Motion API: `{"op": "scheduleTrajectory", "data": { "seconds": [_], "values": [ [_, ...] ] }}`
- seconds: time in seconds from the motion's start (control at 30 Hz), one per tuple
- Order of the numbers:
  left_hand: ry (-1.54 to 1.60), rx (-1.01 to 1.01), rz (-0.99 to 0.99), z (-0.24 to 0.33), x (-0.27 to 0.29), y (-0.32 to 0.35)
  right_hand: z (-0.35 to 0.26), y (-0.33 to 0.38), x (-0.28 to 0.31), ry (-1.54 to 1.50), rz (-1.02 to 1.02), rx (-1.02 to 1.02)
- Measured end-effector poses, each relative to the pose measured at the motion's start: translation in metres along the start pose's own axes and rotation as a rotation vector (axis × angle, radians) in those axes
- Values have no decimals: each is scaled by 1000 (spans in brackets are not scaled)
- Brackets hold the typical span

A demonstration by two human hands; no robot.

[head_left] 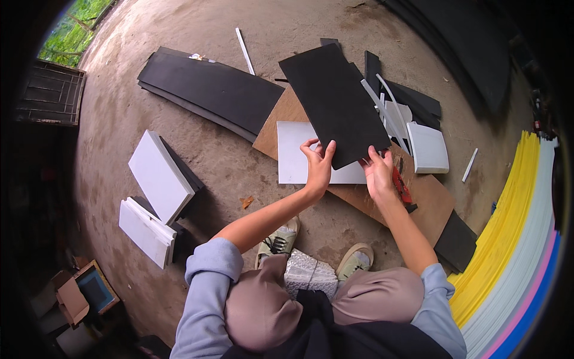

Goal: The person sits on the floor and uses a red utility knife to cut black and white foam sheets into smaller rectangular pieces. They repeatedly align, score, and snap the sheets, then stack the cut pieces on the left side of the workspace.

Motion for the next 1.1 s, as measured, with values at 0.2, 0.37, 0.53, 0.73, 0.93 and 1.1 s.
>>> {"op": "scheduleTrajectory", "data": {
  "seconds": [0.2,0.37,0.53,0.73,0.93,1.1],
  "values": [
    [-122,-163,-38,25,101,-46,-31,-3,78,224,-104,-39],
    [-413,71,-421,31,132,-15,-9,5,99,316,-63,-106],
    [-391,8,-159,2,143,6,0,8,99,445,-15,-90],
    [-583,-214,12,-1,125,-14,-1,-17,98,548,25,100],
    [-776,-245,-103,-4,142,-27,8,-46,97,717,116,204],
    [-944,-245,-167,-8,148,-14,17,-46,110,806,118,220]
  ]
}}
Point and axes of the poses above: each hand's wrist, its own y-axis away from the middle knuckle, its own x-axis out of the back of the hand, z = x × y, the point moved 1 cm from there along -y, towards the middle knuckle, and after that the axes turned 4 degrees about -x, right-handed, at the moved point
